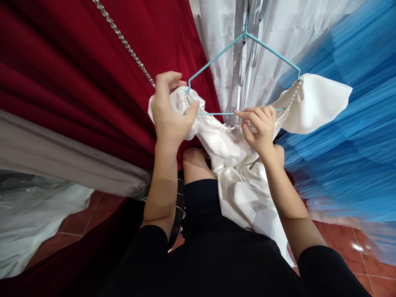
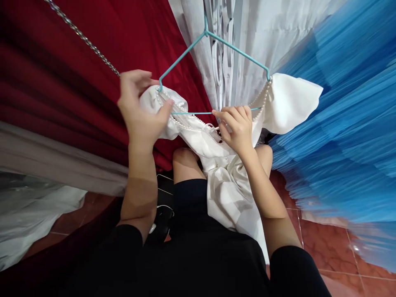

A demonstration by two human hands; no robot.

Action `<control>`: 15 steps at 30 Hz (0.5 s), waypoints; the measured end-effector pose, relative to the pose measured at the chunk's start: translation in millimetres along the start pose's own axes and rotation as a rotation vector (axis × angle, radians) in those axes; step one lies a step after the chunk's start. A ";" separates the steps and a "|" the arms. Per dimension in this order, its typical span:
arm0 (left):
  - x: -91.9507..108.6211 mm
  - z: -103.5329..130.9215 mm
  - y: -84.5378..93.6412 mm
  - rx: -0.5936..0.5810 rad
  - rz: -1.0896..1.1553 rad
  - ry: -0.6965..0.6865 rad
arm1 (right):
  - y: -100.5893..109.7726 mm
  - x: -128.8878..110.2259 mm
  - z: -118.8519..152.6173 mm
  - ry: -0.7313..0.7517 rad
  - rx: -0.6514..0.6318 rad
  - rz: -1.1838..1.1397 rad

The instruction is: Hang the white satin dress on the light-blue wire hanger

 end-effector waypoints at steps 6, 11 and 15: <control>-51.1 2.1 19.1 0.253 0.119 0.028 | 7.7 -2.1 2.1 0.056 0.043 -0.021; -99.8 29.2 65.7 0.479 0.199 0.148 | 1.2 -11.1 1.4 0.082 -0.006 -0.055; -82.0 74.8 46.6 0.270 0.171 0.283 | -2.2 -18.2 0.8 0.095 0.003 -0.073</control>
Point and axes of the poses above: each hand's wrist, its own z-axis away from the middle knuckle, its own y-axis out of the back of the hand, x = y × z, the point moved 10 cm from there along -z, towards the middle knuckle, and after that the axes turned 5 degrees about -x, right-handed, at the moved point
